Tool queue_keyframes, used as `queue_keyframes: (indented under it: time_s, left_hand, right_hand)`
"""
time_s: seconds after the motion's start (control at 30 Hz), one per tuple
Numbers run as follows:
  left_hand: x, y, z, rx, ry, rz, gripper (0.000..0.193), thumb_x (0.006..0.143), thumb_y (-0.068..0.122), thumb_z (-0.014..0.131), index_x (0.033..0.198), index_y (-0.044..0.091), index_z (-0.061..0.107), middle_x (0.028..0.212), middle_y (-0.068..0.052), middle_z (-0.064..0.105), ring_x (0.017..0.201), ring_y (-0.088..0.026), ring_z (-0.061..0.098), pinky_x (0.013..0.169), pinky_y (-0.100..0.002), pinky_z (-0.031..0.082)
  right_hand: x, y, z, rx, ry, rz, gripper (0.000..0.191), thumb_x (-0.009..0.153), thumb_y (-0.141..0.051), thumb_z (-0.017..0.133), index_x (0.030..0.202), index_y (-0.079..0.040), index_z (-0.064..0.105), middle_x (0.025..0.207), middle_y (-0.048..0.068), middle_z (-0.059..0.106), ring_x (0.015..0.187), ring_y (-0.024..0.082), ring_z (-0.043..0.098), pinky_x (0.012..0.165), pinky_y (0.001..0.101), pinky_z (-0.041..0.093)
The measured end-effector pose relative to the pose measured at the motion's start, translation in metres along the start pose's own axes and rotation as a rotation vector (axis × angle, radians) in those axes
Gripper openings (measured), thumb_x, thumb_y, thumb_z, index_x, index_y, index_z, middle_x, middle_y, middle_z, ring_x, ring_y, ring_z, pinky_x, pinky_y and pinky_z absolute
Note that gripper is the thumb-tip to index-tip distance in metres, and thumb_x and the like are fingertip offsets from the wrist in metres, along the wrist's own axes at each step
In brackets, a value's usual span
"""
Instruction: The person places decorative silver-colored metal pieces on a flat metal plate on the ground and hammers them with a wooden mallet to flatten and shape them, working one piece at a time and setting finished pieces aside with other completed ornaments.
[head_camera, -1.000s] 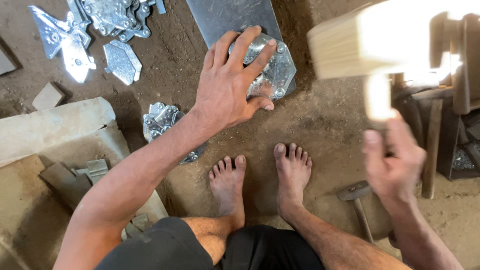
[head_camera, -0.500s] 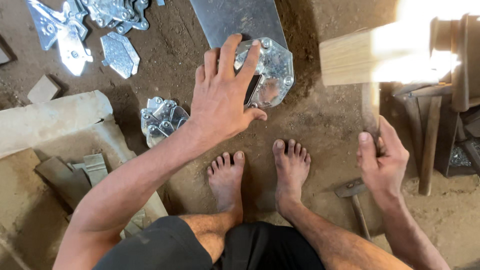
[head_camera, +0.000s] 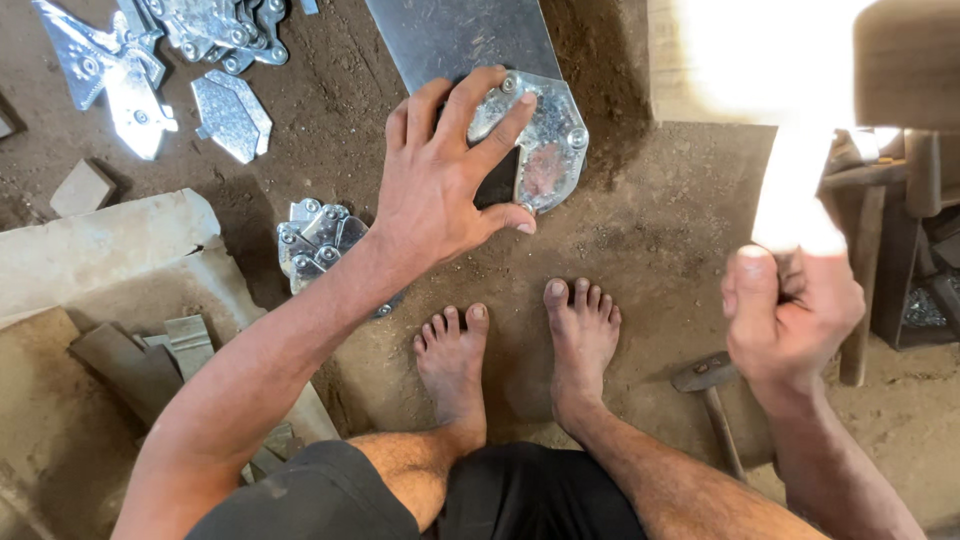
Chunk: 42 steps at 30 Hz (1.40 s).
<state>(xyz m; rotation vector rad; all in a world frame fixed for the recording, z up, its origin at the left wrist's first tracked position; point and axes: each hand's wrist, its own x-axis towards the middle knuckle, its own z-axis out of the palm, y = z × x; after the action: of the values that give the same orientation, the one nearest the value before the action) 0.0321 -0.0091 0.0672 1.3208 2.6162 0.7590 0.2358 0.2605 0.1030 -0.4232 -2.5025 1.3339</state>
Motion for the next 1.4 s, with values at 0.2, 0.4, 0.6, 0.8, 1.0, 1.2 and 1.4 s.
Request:
queue_keyframes:
  time_s: [0.2,0.4,0.6,0.8,1.0,1.2,1.4]
  left_hand:
    - [0.004,-0.001,-0.003,0.044,-0.018,-0.002,0.102,0.066,0.066,0.087,0.151,0.020,0.055,0.157,-0.008,0.036,0.135,-0.039,0.038,0.109,-0.059,0.034]
    - [0.003,0.000,-0.005,0.030,-0.030,-0.010,0.103,0.065,0.064,0.088,0.152,0.019,0.054,0.157,-0.008,0.036,0.135,-0.039,0.039,0.110,-0.059,0.035]
    - [0.005,0.001,-0.007,0.041,-0.007,0.029,0.102,0.065,0.064,0.089,0.149,0.017,0.056,0.155,-0.009,0.038,0.133,-0.039,0.039,0.107,-0.059,0.036]
    - [0.007,0.006,-0.015,0.056,-0.044,-0.014,0.103,0.062,0.058,0.093,0.148,0.014,0.057,0.154,-0.010,0.039,0.134,-0.038,0.041,0.107,-0.057,0.038]
    - [0.035,-0.001,-0.014,0.126,-0.096,0.232,0.102,0.053,0.052,0.093,0.144,0.017,0.062,0.149,-0.009,0.044,0.134,-0.034,0.042,0.108,-0.053,0.038]
    - [0.033,-0.024,-0.003,0.073,0.024,0.172,0.086,0.076,0.063,0.088,0.141,0.012,0.066,0.140,-0.006,0.052,0.127,-0.029,0.047,0.102,-0.048,0.041]
    - [0.022,-0.027,0.009,0.054,0.163,0.134,0.076,0.076,0.057,0.085,0.135,0.012,0.069,0.140,-0.002,0.051,0.124,-0.028,0.046,0.097,-0.047,0.040]
  right_hand:
    - [0.011,0.038,0.002,-0.103,-0.105,-0.060,0.020,0.112,-0.013,0.060,0.113,0.005,0.067,0.066,0.001,0.058,0.050,0.005,0.052,0.042,0.0216,0.040]
    - [0.013,0.037,0.002,-0.158,-0.035,-0.146,0.021,0.110,-0.011,0.059,0.113,0.009,0.066,0.072,0.005,0.060,0.055,0.008,0.053,0.041,0.0225,0.041]
    - [0.015,0.035,0.004,-0.083,-0.022,-0.043,0.021,0.116,-0.011,0.062,0.127,0.006,0.065,0.072,0.003,0.061,0.055,0.008,0.056,0.045,0.0226,0.041]
    - [0.017,0.043,0.004,-0.178,-0.123,0.075,0.023,0.115,-0.013,0.065,0.128,0.006,0.064,0.076,-0.001,0.062,0.060,0.004,0.058,0.047,0.0192,0.045]
    - [-0.010,0.026,0.000,0.035,-0.084,0.223,0.036,0.116,-0.013,0.060,0.150,0.001,0.057,0.074,-0.001,0.057,0.060,0.002,0.052,0.050,0.0187,0.043]
    - [-0.024,0.024,0.007,0.030,-0.094,0.355,0.039,0.112,-0.013,0.058,0.148,0.000,0.057,0.072,-0.003,0.057,0.057,0.003,0.052,0.047,0.0201,0.044]
    - [-0.021,0.007,-0.009,0.014,-0.071,0.263,0.026,0.114,-0.010,0.058,0.138,0.001,0.059,0.075,-0.001,0.058,0.057,0.003,0.053,0.047,0.0206,0.043]
